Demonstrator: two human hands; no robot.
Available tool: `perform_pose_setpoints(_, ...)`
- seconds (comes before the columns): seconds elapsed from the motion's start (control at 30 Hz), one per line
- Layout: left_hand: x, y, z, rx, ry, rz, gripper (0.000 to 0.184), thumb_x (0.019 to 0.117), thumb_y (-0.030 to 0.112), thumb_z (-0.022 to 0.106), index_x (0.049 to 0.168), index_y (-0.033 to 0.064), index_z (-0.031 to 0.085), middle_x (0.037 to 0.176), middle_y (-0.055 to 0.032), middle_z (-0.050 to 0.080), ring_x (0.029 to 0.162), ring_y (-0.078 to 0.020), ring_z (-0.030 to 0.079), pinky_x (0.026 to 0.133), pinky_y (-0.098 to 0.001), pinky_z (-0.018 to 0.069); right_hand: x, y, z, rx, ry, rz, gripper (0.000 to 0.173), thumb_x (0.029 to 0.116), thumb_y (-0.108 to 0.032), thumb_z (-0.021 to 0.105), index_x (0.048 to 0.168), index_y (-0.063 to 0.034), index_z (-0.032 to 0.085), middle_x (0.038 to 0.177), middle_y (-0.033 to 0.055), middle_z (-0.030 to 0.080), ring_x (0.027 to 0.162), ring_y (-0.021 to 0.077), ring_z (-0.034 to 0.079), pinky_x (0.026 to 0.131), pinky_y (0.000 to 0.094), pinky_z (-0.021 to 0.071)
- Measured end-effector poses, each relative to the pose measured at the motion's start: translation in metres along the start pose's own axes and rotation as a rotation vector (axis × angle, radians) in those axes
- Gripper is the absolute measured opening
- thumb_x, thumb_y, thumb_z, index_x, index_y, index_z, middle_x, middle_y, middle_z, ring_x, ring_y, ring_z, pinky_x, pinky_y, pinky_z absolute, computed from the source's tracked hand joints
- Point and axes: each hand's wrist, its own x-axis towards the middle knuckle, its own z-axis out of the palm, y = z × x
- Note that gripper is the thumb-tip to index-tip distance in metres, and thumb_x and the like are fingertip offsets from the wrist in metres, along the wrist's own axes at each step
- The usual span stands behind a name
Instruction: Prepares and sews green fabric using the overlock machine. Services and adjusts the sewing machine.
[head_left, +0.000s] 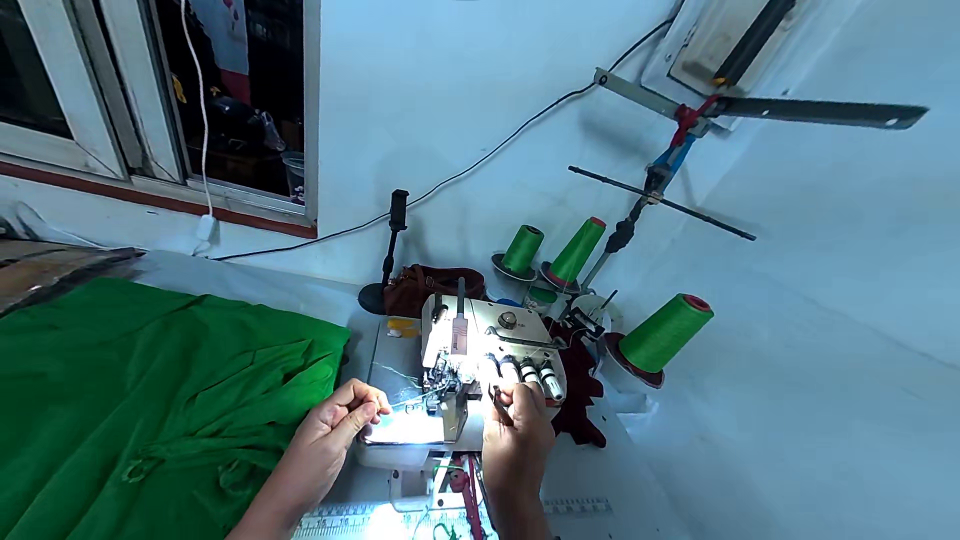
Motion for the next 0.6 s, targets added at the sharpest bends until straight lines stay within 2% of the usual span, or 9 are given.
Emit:
perform_pose_setpoints(0.1,-0.002,0.006,-0.003,-0.108,0.072,-0.048,0.025,0.0990,0.004,0.044,0.092,0.0124,0.066,0.090,-0.0026,0.069,0.084,-0.0103,0.067,0.079,-0.0222,0.0566,-0.015,0.017,-0.014,0.160,-0.043,0.068,0.010,0.0832,-0.005,0.069,0.090,0.0007,0.074,0.084,0.0071,0.067,0.074,0.0037,0.064,0.068,0.0149,0.0546)
perform_pose_setpoints(0.13,-0.003,0.006,-0.005,-0.150,0.096,-0.058,0.027,0.0999,0.004,0.041,0.091,0.0123,0.065,0.090,-0.0026,0.069,0.082,-0.0098,0.067,0.078,-0.0220,0.0574,-0.026,0.027,-0.020,0.168,-0.074,0.093,0.009,0.0834,-0.005,0.068,0.089,0.0002,0.073,0.082,0.0059,0.066,0.072,0.0030,0.063,0.066,0.0143,0.0538)
perform_pose_setpoints(0.17,-0.004,0.005,-0.007,-0.182,0.108,-0.059,0.029,0.1006,0.004,0.039,0.092,0.0124,0.065,0.089,-0.0023,0.068,0.082,-0.0093,0.067,0.078,-0.0218,0.0577,-0.038,0.037,-0.027,0.127,-0.139,0.123,0.008,0.0834,-0.006,0.069,0.087,-0.0002,0.072,0.081,0.0062,0.064,0.069,0.0056,0.062,0.064,0.0173,0.0534)
perform_pose_setpoints(0.2,-0.006,0.003,-0.009,-0.204,0.118,-0.056,0.029,0.1007,0.004,0.039,0.091,0.0124,0.065,0.089,-0.0022,0.068,0.081,-0.0089,0.067,0.078,-0.0214,0.0578,-0.051,0.045,-0.035,0.056,-0.243,0.165,0.009,0.0834,-0.007,0.072,0.087,0.0007,0.073,0.082,0.0102,0.066,0.070,0.0132,0.065,0.064,0.0255,0.0566)
perform_pose_setpoints(0.27,-0.009,-0.001,-0.011,-0.221,0.128,-0.042,0.029,0.1008,0.004,0.040,0.091,0.0124,0.066,0.088,-0.0021,0.068,0.082,-0.0086,0.067,0.079,-0.0207,0.0573,-0.072,0.056,-0.050,-0.059,-0.529,0.327,0.019,0.0862,-0.012,0.077,0.095,0.0046,0.074,0.092,0.0206,0.069,0.081,0.0309,0.069,0.074,0.0453,0.0585)
perform_pose_setpoints(0.3,-0.010,-0.002,-0.011,-0.217,0.133,-0.037,0.028,0.1009,0.005,0.041,0.091,0.0126,0.066,0.088,-0.0017,0.068,0.082,-0.0083,0.066,0.078,-0.0203,0.0572,-0.079,0.060,-0.055,-0.104,-0.661,0.410,0.026,0.0876,-0.017,0.078,0.101,0.0051,0.075,0.099,0.0232,0.069,0.088,0.0355,0.070,0.080,0.0500,0.0574)
perform_pose_setpoints(0.37,-0.009,-0.001,-0.010,-0.199,0.140,-0.035,0.028,0.1014,0.006,0.041,0.091,0.0131,0.066,0.088,-0.0012,0.068,0.081,-0.0079,0.067,0.077,-0.0199,0.0574,-0.089,0.065,-0.063,-0.184,-0.843,0.505,0.030,0.0904,-0.019,0.075,0.110,0.0031,0.075,0.110,0.0242,0.067,0.097,0.0372,0.068,0.086,0.0512,0.0561)
perform_pose_setpoints(0.47,-0.008,0.003,-0.011,-0.127,0.114,-0.028,0.026,0.1024,0.009,0.042,0.093,0.0148,0.066,0.088,-0.0003,0.068,0.081,-0.0082,0.067,0.078,-0.0207,0.0576,-0.091,0.071,-0.073,-0.281,-0.886,0.503,0.025,0.0928,-0.013,0.070,0.113,0.0011,0.075,0.111,0.0235,0.067,0.095,0.0364,0.069,0.084,0.0502,0.0569)
perform_pose_setpoints(0.6,-0.002,0.012,-0.020,0.028,0.080,0.022,0.021,0.1010,0.014,0.047,0.094,0.0179,0.066,0.090,0.0004,0.068,0.082,-0.0106,0.068,0.078,-0.0244,0.0594,-0.086,0.096,-0.088,-0.314,-0.812,0.531,0.024,0.0947,-0.012,0.069,0.114,0.0020,0.074,0.113,0.0264,0.066,0.095,0.0397,0.069,0.083,0.0537,0.0565)
